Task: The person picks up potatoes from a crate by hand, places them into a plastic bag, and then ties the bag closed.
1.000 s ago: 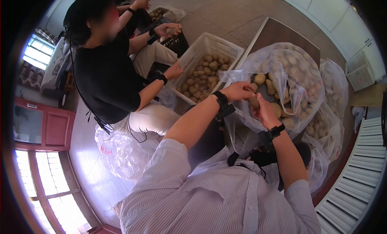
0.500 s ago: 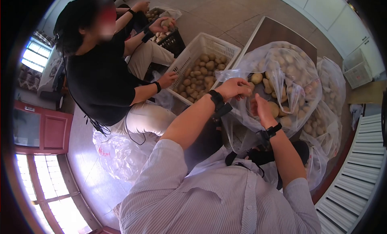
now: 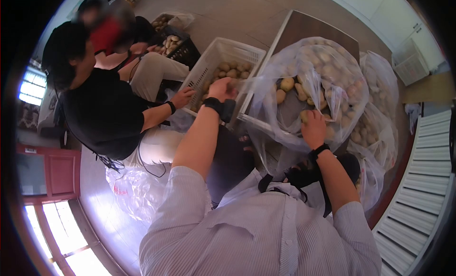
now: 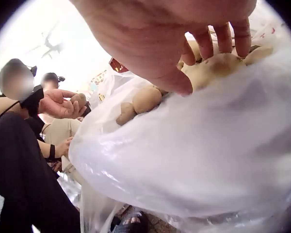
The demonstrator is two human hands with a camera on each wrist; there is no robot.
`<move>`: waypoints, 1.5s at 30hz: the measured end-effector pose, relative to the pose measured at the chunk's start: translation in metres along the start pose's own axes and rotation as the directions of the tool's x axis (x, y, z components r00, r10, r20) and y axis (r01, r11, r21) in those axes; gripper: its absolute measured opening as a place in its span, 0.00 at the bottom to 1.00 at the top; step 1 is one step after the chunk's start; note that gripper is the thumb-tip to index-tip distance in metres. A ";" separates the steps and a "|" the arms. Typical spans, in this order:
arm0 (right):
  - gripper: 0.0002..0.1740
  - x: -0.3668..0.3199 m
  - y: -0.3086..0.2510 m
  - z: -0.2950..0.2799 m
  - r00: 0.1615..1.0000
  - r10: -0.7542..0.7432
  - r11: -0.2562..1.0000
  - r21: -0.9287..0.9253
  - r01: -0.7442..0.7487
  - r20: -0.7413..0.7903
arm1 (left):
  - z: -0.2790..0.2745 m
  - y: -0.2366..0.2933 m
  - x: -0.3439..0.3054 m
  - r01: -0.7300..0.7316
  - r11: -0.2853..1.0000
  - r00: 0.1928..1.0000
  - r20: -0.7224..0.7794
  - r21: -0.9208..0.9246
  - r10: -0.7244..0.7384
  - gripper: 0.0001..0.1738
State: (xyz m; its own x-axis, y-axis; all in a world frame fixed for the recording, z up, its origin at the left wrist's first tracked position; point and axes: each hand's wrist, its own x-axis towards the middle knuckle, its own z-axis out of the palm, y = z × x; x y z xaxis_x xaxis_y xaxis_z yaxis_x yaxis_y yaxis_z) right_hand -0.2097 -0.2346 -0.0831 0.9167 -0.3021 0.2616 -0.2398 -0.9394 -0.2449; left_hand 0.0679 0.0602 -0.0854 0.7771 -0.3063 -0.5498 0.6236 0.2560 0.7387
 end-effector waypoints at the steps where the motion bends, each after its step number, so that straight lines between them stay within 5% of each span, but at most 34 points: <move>1: 0.28 -0.001 0.001 0.001 1.000 0.017 1.000 -0.009 -0.017 0.003 | -0.010 -0.001 0.008 0.040 0.999 0.999 -0.033 -0.006 -0.041 0.13; 8: 0.33 -0.003 0.005 0.004 0.998 0.062 0.996 -0.062 -0.060 0.028 | -0.063 -0.020 0.054 0.137 0.930 0.988 -0.111 0.342 -0.105 0.20; 10: 0.32 -0.002 0.005 0.003 0.997 0.025 0.999 -0.043 -0.022 0.074 | -0.106 -0.038 0.106 -0.055 0.672 0.998 0.070 0.739 0.004 0.22; 12: 0.33 -0.003 0.006 0.008 0.995 0.002 1.000 -0.031 0.001 0.103 | -0.098 -0.031 0.097 -0.276 0.252 0.960 0.278 0.928 0.027 0.24; 14: 0.34 -0.006 0.007 0.012 0.991 -0.023 1.000 -0.017 0.025 0.130 | -0.072 -0.016 0.066 -0.313 -0.542 0.939 0.342 0.780 -0.050 0.22; 17: 0.35 -0.009 0.005 0.012 0.989 0.024 0.993 0.109 -0.040 0.143 | -0.071 -0.012 0.057 -0.309 -0.608 0.942 0.324 0.732 -0.088 0.16; 18: 0.36 -0.009 0.004 0.012 0.990 0.031 0.991 0.124 -0.048 0.139 | -0.075 -0.014 0.061 -0.309 -0.609 0.942 0.324 0.731 -0.090 0.16; 24: 0.36 -0.009 0.005 0.011 0.987 0.059 0.985 0.151 -0.082 0.150 | -0.088 -0.027 0.088 0.026 -0.115 0.999 -0.029 0.993 -0.025 0.14; 27: 0.36 -0.009 0.009 0.015 0.982 0.092 0.968 0.215 -0.127 0.165 | -0.081 -0.028 0.084 -0.181 -0.187 0.977 0.198 0.966 0.077 0.13; 28: 0.35 -0.010 0.013 0.021 0.981 0.107 0.949 0.278 -0.149 0.162 | -0.044 -0.014 0.044 0.034 0.381 0.991 -0.081 0.924 0.108 0.13; 29: 0.35 -0.011 0.017 0.027 0.981 0.110 0.949 0.276 -0.152 0.162 | -0.015 -0.006 0.014 0.206 0.819 0.944 -0.329 0.535 -0.022 0.13; 32: 0.34 -0.009 0.029 0.047 0.979 0.159 0.927 0.322 -0.193 0.127 | 0.011 -0.007 -0.008 0.028 0.898 0.955 -0.279 0.438 0.106 0.15; 34: 0.32 -0.004 0.037 0.055 0.838 0.366 0.633 0.551 -0.543 0.404 | 0.028 -0.003 -0.021 -0.006 0.889 0.968 -0.222 0.458 0.121 0.15; 35: 0.32 -0.003 0.034 0.047 0.838 0.366 0.634 0.551 -0.542 0.404 | 0.034 -0.002 -0.025 -0.040 0.879 0.977 -0.166 0.476 0.135 0.15; 37: 0.30 0.001 0.026 0.022 0.635 0.371 0.094 0.653 -0.751 0.677 | 0.042 -0.002 -0.030 -0.071 0.880 0.986 -0.098 0.469 0.132 0.15; 38: 0.30 0.001 0.027 0.022 0.636 0.370 0.095 0.653 -0.751 0.677 | 0.044 -0.003 -0.031 -0.102 0.882 0.991 -0.029 0.461 0.130 0.15; 40: 0.27 0.000 0.029 0.024 0.656 0.276 -0.130 0.703 -0.699 0.703 | 0.049 -0.003 -0.032 -0.117 0.865 0.992 0.011 0.487 0.128 0.15; 45: 0.23 -0.001 0.026 0.032 0.680 0.153 -0.260 0.693 -0.673 0.717 | 0.063 -0.005 -0.042 -0.134 0.820 0.991 0.094 0.557 0.098 0.15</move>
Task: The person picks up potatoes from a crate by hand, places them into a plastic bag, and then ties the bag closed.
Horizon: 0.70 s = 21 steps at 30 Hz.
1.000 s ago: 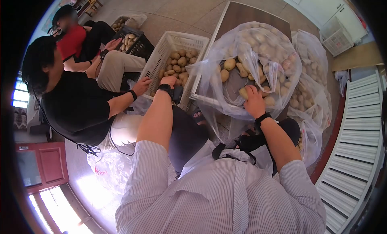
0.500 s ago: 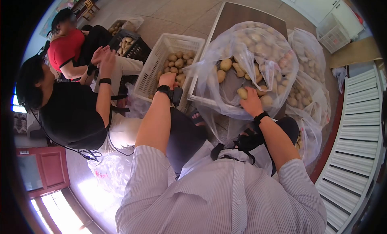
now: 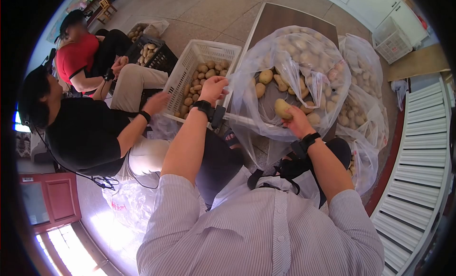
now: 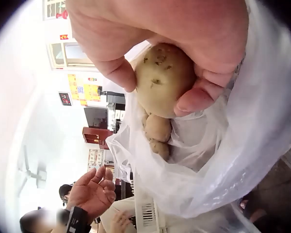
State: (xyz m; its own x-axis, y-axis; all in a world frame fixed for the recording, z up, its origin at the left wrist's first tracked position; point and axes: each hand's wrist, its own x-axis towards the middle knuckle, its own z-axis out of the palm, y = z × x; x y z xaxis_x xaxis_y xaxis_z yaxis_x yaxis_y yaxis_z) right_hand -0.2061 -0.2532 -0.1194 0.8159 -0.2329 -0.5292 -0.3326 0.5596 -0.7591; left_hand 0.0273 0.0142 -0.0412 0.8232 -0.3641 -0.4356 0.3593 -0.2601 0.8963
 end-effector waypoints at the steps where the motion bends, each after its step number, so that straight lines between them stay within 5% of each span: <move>1: 0.22 0.001 0.002 0.000 1.000 0.014 1.000 0.022 -0.014 0.014 | 0.003 0.001 -0.001 -0.008 1.000 1.000 0.017 0.004 0.008 0.16; 12: 0.27 -0.020 -0.018 0.043 0.969 0.218 0.976 0.005 -0.220 0.113 | 0.046 0.010 -0.019 -0.079 0.992 0.966 0.253 0.102 0.051 0.20; 14: 0.28 -0.022 -0.021 0.049 0.961 0.234 0.972 -0.002 -0.236 0.147 | 0.053 0.010 -0.025 -0.215 0.949 0.915 0.387 0.231 0.113 0.26; 21: 0.28 -0.019 -0.026 0.076 0.975 0.190 0.980 0.036 -0.195 0.117 | 0.076 -0.009 -0.030 -0.385 0.900 0.735 0.657 0.203 0.166 0.33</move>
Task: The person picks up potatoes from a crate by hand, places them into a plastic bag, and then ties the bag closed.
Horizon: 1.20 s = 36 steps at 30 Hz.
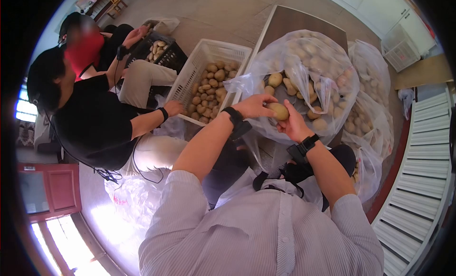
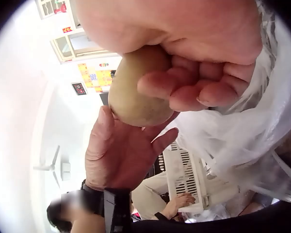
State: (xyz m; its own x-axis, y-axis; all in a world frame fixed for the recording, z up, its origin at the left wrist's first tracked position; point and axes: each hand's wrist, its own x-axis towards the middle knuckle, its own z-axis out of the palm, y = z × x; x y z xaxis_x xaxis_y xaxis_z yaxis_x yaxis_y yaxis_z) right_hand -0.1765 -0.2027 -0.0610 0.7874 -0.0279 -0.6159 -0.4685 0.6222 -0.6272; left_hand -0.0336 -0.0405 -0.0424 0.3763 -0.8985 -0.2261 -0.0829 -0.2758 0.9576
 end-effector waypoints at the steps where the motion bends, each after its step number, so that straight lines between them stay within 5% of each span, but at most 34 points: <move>1: 0.29 0.000 -0.001 0.005 0.999 0.000 1.000 0.022 0.001 -0.046 | 0.003 0.001 -0.001 0.044 0.998 0.999 0.032 -0.035 -0.043 0.34; 8: 0.30 0.001 0.001 0.007 0.998 0.012 0.996 -0.082 -0.018 -0.065 | 0.000 0.018 -0.010 0.195 0.974 0.977 0.112 -0.112 -0.183 0.33; 12: 0.32 0.004 0.006 0.002 0.982 -0.092 0.955 -0.293 0.040 -0.165 | -0.002 0.019 -0.012 0.204 0.971 0.975 0.119 -0.128 -0.190 0.30; 20: 0.21 -0.006 0.006 -0.037 0.909 -0.310 0.875 -0.457 0.159 -0.278 | -0.019 0.026 -0.022 0.145 0.953 0.965 -0.174 -0.264 -0.195 0.26; 22: 0.18 0.003 0.017 -0.062 0.813 -0.511 0.720 -0.654 0.230 -0.277 | -0.025 0.036 -0.027 0.110 0.923 0.954 -0.222 -0.368 -0.202 0.25; 26: 0.19 0.000 0.018 -0.085 0.678 -0.688 0.546 -0.801 0.245 -0.261 | -0.050 0.011 -0.022 0.034 0.887 0.921 -0.330 -0.461 -0.207 0.24; 28: 0.18 -0.005 0.015 -0.092 0.520 -0.830 0.315 -0.939 0.142 -0.200 | -0.062 0.005 -0.025 0.018 0.839 0.863 -0.415 -0.544 -0.288 0.25; 34: 0.15 -0.015 0.006 -0.099 0.475 -0.864 0.146 -0.986 -0.084 -0.169 | -0.091 -0.012 -0.039 0.080 0.769 0.736 -0.483 -0.635 -0.475 0.27; 36: 0.14 -0.019 0.007 -0.093 0.534 -0.837 0.140 -0.990 -0.003 -0.120 | -0.101 -0.023 -0.041 0.125 0.750 0.707 -0.472 -0.650 -0.527 0.27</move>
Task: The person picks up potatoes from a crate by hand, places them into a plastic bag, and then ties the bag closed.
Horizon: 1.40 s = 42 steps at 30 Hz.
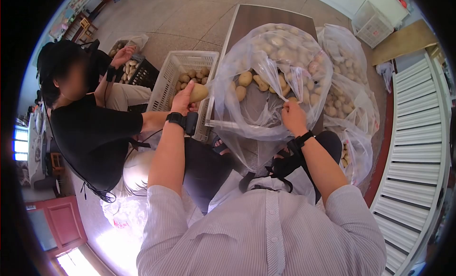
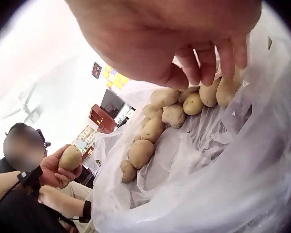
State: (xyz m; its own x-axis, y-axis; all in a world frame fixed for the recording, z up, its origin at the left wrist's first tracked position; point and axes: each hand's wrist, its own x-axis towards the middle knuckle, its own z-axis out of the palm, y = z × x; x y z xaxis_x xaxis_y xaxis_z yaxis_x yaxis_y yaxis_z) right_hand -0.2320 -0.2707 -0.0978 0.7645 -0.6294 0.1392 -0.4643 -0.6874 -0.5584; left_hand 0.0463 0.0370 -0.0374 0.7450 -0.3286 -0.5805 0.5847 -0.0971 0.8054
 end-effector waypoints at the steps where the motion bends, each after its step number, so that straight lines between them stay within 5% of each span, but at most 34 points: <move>1: 0.14 -0.003 -0.003 -0.001 0.997 -0.051 0.997 0.067 0.047 0.064 | -0.005 -0.002 0.005 0.027 1.000 0.998 -0.053 0.014 -0.026 0.28; 5: 0.14 -0.014 0.004 0.019 0.992 -0.067 0.995 0.081 0.059 0.103 | -0.015 -0.004 0.016 0.092 0.994 0.987 -0.139 0.063 -0.082 0.29; 11: 0.15 -0.037 -0.014 0.014 0.980 -0.158 0.967 -0.185 0.178 0.119 | -0.032 -0.010 0.033 0.080 0.975 0.988 -0.148 0.205 -0.050 0.33; 14: 0.15 -0.038 -0.021 0.004 0.981 -0.194 0.940 -0.284 0.188 0.007 | -0.054 -0.025 0.051 0.052 0.974 0.991 -0.131 0.220 -0.024 0.36; 20: 0.19 -0.013 0.012 0.007 0.997 -0.024 0.912 -0.407 0.053 0.077 | -0.066 -0.046 0.036 0.063 0.994 0.991 -0.125 0.093 -0.051 0.40; 24: 0.21 -0.011 0.019 0.012 0.998 0.060 0.913 -0.404 -0.054 0.002 | -0.103 -0.077 0.084 0.124 0.975 0.985 -0.143 0.184 -0.098 0.42; 27: 0.22 -0.011 0.017 0.007 0.996 0.084 0.904 -0.422 -0.066 0.026 | -0.100 -0.080 0.078 0.140 0.989 0.980 -0.148 0.038 -0.133 0.43; 30: 0.22 -0.012 0.009 0.001 0.989 0.131 0.887 -0.454 -0.085 0.070 | -0.105 -0.085 0.088 0.177 0.967 0.975 -0.169 0.182 -0.147 0.44; 32: 0.23 -0.013 0.000 -0.004 0.986 0.108 0.882 -0.470 -0.037 0.124 | -0.101 -0.083 0.083 0.236 0.911 0.956 -0.249 0.337 -0.155 0.36; 36: 0.22 -0.017 -0.016 -0.012 0.992 0.068 0.850 -0.527 -0.002 0.107 | -0.109 -0.088 0.097 0.246 0.896 0.960 -0.224 0.371 -0.171 0.37; 39: 0.22 -0.018 -0.016 -0.010 0.997 0.014 0.840 -0.542 0.027 0.071 | -0.146 -0.118 0.153 0.234 0.770 0.967 -0.220 0.593 -0.124 0.37; 42: 0.22 -0.020 -0.017 -0.011 0.977 -0.210 0.819 -0.553 0.155 -0.037 | -0.151 -0.119 0.154 0.224 0.773 0.974 -0.172 0.593 -0.150 0.37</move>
State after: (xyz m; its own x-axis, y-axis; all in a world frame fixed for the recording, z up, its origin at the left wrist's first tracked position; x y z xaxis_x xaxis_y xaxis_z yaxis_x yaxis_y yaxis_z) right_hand -0.2445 -0.2507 -0.0821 0.8280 -0.4840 0.2832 -0.5088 -0.8608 0.0164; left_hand 0.1396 0.1403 -0.2405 0.6928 -0.1442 -0.7065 0.4285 -0.7058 0.5642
